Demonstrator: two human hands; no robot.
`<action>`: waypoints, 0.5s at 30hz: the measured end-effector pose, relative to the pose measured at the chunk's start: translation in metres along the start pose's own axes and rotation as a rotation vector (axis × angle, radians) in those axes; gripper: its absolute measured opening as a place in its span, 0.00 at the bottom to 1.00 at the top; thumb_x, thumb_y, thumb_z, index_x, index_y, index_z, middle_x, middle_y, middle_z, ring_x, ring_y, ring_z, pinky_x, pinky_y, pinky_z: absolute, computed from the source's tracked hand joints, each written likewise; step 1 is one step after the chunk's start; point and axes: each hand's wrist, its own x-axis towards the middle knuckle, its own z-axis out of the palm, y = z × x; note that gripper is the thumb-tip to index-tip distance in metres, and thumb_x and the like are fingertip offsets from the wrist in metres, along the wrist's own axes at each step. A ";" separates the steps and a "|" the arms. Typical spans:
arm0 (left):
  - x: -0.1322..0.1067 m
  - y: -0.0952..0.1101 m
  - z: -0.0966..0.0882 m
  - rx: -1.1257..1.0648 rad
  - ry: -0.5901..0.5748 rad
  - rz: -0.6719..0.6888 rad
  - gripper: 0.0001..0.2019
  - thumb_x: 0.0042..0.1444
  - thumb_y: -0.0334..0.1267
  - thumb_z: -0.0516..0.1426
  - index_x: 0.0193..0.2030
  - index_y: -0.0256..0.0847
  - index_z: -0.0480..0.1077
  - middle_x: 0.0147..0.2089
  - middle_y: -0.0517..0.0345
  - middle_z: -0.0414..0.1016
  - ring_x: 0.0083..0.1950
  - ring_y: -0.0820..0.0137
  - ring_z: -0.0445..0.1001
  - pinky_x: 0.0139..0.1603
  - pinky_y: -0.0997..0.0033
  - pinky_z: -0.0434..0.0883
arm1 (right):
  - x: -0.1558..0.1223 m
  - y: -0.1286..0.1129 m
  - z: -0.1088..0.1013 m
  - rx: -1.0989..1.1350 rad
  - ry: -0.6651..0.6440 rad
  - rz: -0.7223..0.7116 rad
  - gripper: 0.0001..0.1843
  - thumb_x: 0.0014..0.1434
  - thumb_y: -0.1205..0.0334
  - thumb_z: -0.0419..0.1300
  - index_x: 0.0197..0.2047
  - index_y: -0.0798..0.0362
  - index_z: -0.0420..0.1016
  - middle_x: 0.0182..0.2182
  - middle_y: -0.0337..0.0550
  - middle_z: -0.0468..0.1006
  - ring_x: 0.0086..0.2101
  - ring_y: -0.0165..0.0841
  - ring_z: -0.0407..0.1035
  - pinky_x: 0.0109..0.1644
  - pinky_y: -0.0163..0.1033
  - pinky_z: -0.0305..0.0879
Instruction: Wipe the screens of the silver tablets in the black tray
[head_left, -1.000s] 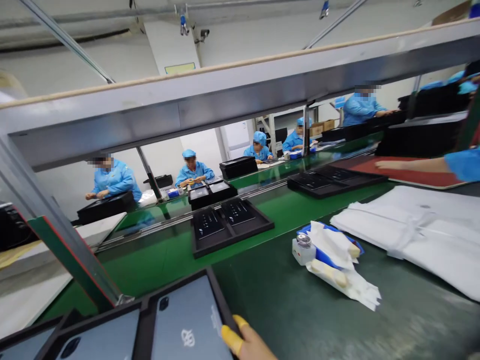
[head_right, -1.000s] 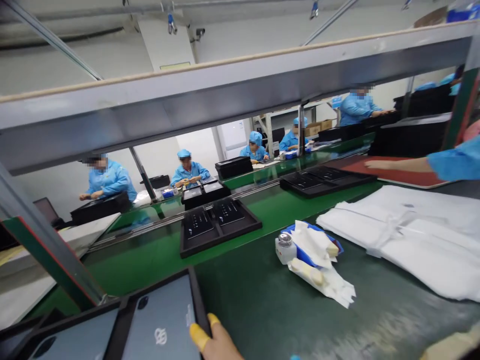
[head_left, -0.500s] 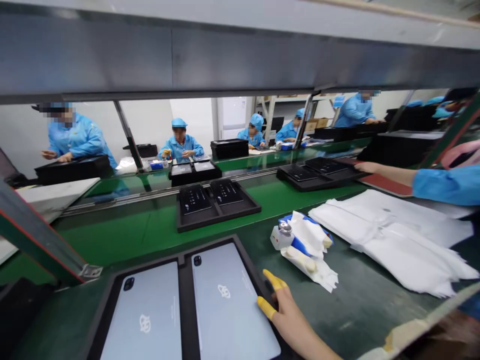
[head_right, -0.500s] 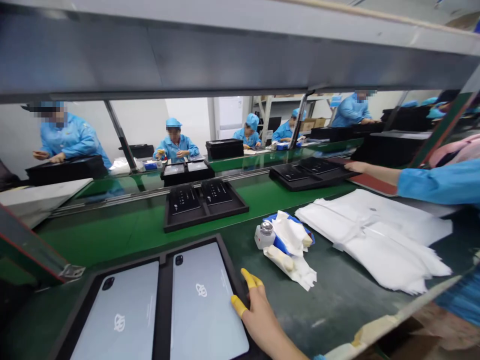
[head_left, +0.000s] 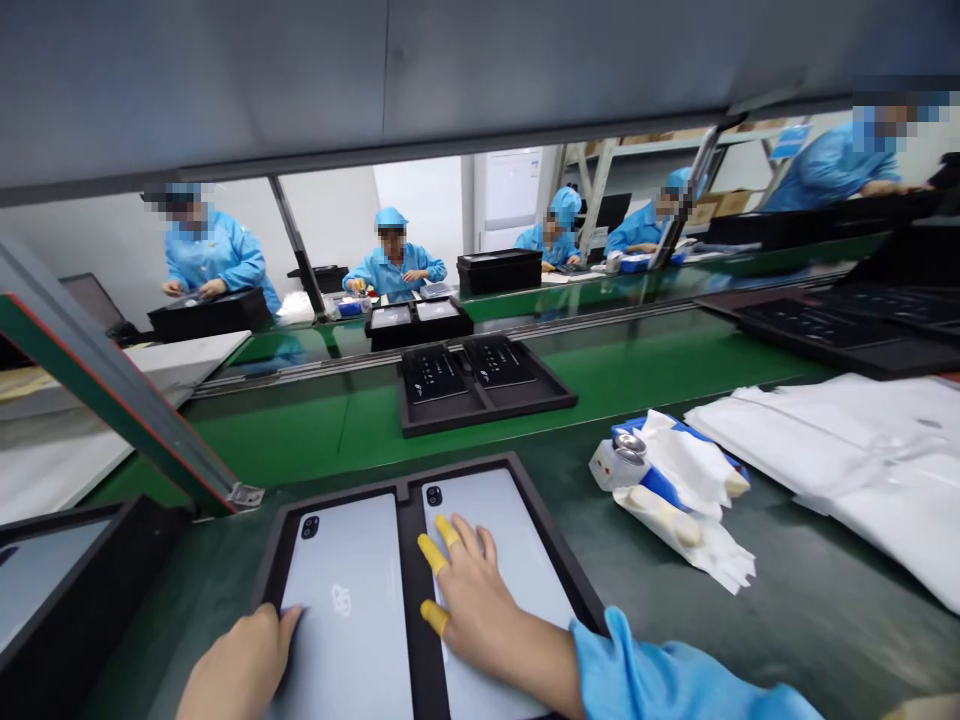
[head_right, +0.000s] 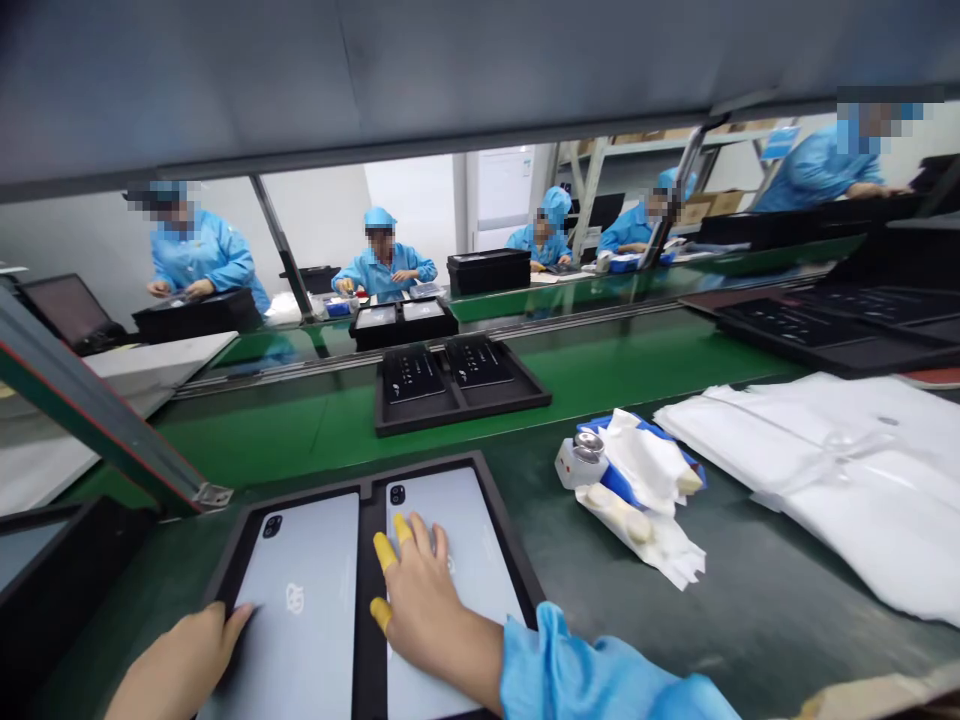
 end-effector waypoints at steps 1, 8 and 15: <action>0.007 0.005 -0.004 -0.016 -0.011 -0.002 0.28 0.61 0.56 0.33 0.29 0.43 0.65 0.41 0.34 0.78 0.45 0.40 0.76 0.47 0.42 0.67 | 0.002 0.001 0.007 0.010 -0.015 0.009 0.40 0.60 0.49 0.60 0.71 0.54 0.57 0.69 0.64 0.56 0.69 0.59 0.39 0.68 0.70 0.34; 0.045 -0.010 -0.015 -0.296 -0.087 0.021 0.33 0.52 0.72 0.41 0.21 0.44 0.66 0.33 0.43 0.75 0.40 0.50 0.74 0.48 0.51 0.65 | 0.006 0.003 0.009 0.083 0.003 0.032 0.46 0.48 0.62 0.64 0.70 0.48 0.58 0.72 0.60 0.48 0.70 0.59 0.30 0.68 0.69 0.27; 0.042 -0.015 -0.013 -0.621 -0.100 0.042 0.37 0.45 0.80 0.40 0.18 0.46 0.61 0.17 0.62 0.50 0.23 0.63 0.59 0.32 0.60 0.64 | -0.017 -0.004 -0.060 0.142 0.286 -0.022 0.43 0.40 0.77 0.57 0.62 0.50 0.69 0.71 0.53 0.48 0.70 0.51 0.39 0.70 0.59 0.43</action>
